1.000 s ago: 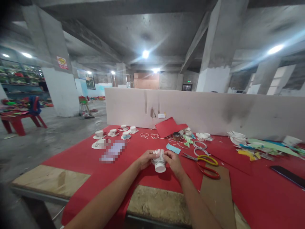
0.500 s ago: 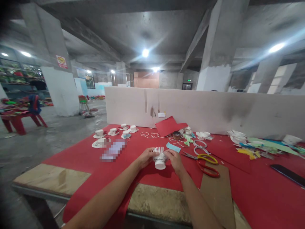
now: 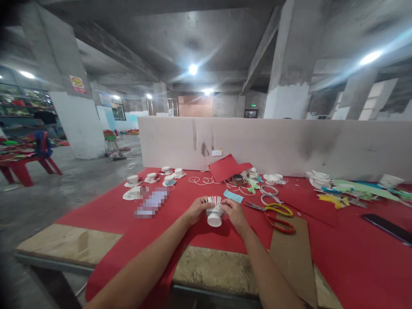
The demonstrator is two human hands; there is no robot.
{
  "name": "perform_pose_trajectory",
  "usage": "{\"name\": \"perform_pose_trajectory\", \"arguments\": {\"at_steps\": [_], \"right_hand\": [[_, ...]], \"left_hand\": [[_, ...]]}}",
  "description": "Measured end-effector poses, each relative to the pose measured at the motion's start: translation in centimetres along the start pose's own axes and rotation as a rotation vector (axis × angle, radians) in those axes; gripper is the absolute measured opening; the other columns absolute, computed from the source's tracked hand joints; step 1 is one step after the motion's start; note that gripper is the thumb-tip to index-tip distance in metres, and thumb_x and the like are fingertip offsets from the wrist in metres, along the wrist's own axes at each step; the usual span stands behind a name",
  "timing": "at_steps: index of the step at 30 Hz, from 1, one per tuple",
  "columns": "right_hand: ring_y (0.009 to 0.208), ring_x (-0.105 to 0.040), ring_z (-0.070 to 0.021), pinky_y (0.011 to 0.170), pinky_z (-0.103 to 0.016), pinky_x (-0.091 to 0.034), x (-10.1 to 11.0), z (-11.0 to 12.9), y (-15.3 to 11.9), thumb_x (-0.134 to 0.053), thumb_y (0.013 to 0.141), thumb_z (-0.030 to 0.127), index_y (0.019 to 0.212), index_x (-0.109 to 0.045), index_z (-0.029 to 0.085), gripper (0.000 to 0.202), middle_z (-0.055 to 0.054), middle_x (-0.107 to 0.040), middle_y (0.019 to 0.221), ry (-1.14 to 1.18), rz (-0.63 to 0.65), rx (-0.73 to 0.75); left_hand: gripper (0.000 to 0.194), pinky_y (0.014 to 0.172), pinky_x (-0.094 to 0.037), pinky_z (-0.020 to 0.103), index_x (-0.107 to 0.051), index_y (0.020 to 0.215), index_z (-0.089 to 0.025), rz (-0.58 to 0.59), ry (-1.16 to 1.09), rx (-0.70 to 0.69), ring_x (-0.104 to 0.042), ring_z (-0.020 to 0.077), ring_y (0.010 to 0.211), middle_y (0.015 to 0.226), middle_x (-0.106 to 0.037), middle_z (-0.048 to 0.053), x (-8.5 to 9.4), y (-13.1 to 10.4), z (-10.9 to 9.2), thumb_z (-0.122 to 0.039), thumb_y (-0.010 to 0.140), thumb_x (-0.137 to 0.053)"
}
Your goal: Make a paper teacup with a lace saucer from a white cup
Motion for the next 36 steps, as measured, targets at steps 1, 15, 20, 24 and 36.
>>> {"name": "perform_pose_trajectory", "arguments": {"at_steps": [1,15,20,24,36], "right_hand": [[0.055,-0.048,-0.0132,0.055,-0.024,-0.038,0.0,0.0,0.0,-0.06,0.063,0.026,0.063,-0.061,0.017,0.009,0.001,-0.055,0.057,-0.006,-0.001,0.006],[0.059,-0.05,-0.0137,0.059,-0.025,-0.039,-0.2,-0.4,0.1,-0.061,0.066,0.034,0.067,-0.064,0.015,0.019,-0.001,-0.058,0.06,0.0,0.008,0.001],[0.058,-0.049,-0.0134,0.057,-0.024,-0.039,0.0,-0.6,0.1,-0.062,0.066,0.037,0.065,-0.063,0.016,0.021,0.0,-0.057,0.059,0.016,-0.017,-0.006],[0.056,-0.048,-0.0129,0.057,-0.024,-0.038,-0.3,0.0,-0.1,-0.061,0.065,0.031,0.061,-0.062,0.016,0.015,0.001,-0.056,0.056,-0.008,0.0,-0.008],[0.057,-0.049,-0.014,0.057,-0.025,-0.038,-0.5,0.1,-0.1,-0.058,0.065,0.027,0.062,-0.062,0.016,0.013,0.0,-0.057,0.058,-0.096,0.018,0.02]], "left_hand": [[0.039,0.061,-0.041,0.026,-0.065,0.08,-0.006,-0.002,0.014,-0.005,-0.058,0.0166,0.062,0.075,-0.066,0.011,0.1,0.0,-0.1,-0.029,0.052,-0.078],[0.037,0.061,-0.041,0.024,-0.059,0.074,-0.01,-0.013,0.198,-0.074,-0.055,0.0126,0.062,0.068,-0.061,0.003,0.6,0.2,-1.0,-0.029,0.05,-0.08],[0.036,0.06,-0.04,0.023,-0.057,0.068,-0.011,-0.028,0.18,-0.063,-0.053,0.0114,0.058,0.063,-0.059,0.001,0.5,0.2,-1.0,-0.029,0.047,-0.081],[0.034,0.057,-0.038,0.022,-0.056,0.066,-0.012,-0.02,0.211,-0.061,-0.052,0.0107,0.056,0.061,-0.057,0.0,0.7,0.2,-0.8,-0.029,0.049,-0.08],[0.035,0.056,-0.037,0.021,-0.056,0.072,-0.012,0.026,0.244,-0.065,-0.05,0.0101,0.057,0.063,-0.056,-0.001,-0.1,-0.1,-1.2,-0.029,0.051,-0.079]]}}
Point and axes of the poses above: each hand's wrist, its own y-axis towards the middle knuckle, its own x-axis out of the back of the hand, z = x × y, the point moved 9 cm from there along y, towards the middle knuckle
